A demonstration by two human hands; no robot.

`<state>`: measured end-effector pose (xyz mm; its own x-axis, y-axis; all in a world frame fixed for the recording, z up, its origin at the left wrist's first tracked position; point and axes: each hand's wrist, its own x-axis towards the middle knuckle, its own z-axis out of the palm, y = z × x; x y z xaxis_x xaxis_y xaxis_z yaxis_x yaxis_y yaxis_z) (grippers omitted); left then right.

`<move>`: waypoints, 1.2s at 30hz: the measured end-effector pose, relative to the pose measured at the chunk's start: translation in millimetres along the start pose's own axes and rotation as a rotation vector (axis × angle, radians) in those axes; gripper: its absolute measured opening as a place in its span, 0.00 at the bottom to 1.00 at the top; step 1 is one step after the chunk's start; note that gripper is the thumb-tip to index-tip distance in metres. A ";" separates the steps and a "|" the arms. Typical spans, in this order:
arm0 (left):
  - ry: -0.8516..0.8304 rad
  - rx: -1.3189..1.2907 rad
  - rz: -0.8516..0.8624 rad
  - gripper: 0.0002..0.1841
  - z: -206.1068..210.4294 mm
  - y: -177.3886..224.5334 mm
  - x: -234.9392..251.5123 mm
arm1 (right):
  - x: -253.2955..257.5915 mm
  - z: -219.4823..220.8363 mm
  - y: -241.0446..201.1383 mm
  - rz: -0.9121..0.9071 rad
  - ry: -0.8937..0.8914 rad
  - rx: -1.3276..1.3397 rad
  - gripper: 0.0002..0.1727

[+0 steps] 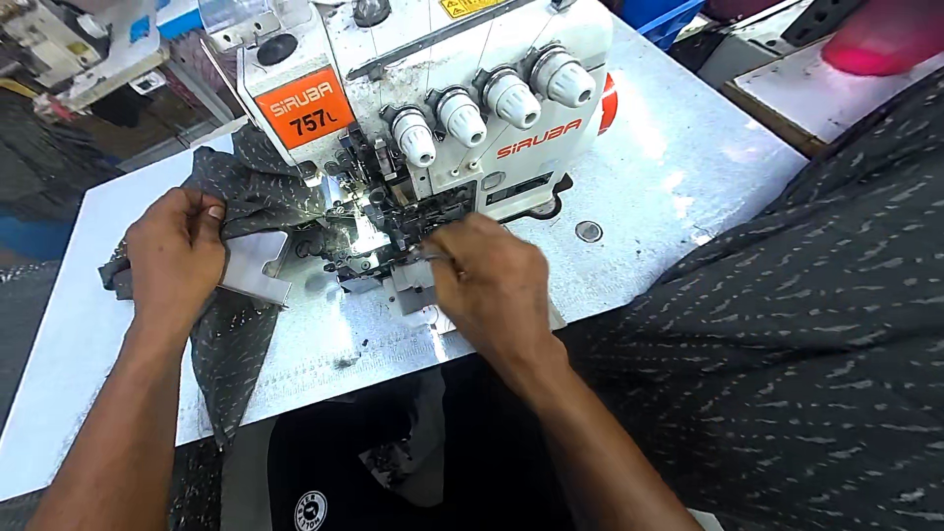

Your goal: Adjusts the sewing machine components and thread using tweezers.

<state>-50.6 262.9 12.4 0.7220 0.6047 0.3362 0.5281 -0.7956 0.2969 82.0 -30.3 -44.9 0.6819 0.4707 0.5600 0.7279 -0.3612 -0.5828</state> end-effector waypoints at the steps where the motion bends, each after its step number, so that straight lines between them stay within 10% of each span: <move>1: -0.003 -0.014 -0.014 0.13 1.1 0.0 -0.1 | 3.0 -3.4 2.9 0.030 0.060 0.018 0.07; 24: -0.150 -0.204 -0.216 0.10 -0.5 -4.9 5.2 | -12.2 -84.5 17.7 0.334 0.558 1.371 0.10; 30: 0.120 -0.327 0.061 0.17 -33.5 54.0 -68.4 | -54.8 -110.2 12.4 0.282 0.436 1.395 0.07; 36: -0.726 -1.466 -0.223 0.28 4.5 174.7 -135.3 | -118.2 -125.0 0.9 0.209 0.057 1.210 0.04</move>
<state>-54.0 41.9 14.7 0.9624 0.2172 -0.1633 0.1032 0.2641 0.9590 11.1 -186.8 -37.9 0.8017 0.4462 0.3977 0.0893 0.5685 -0.8178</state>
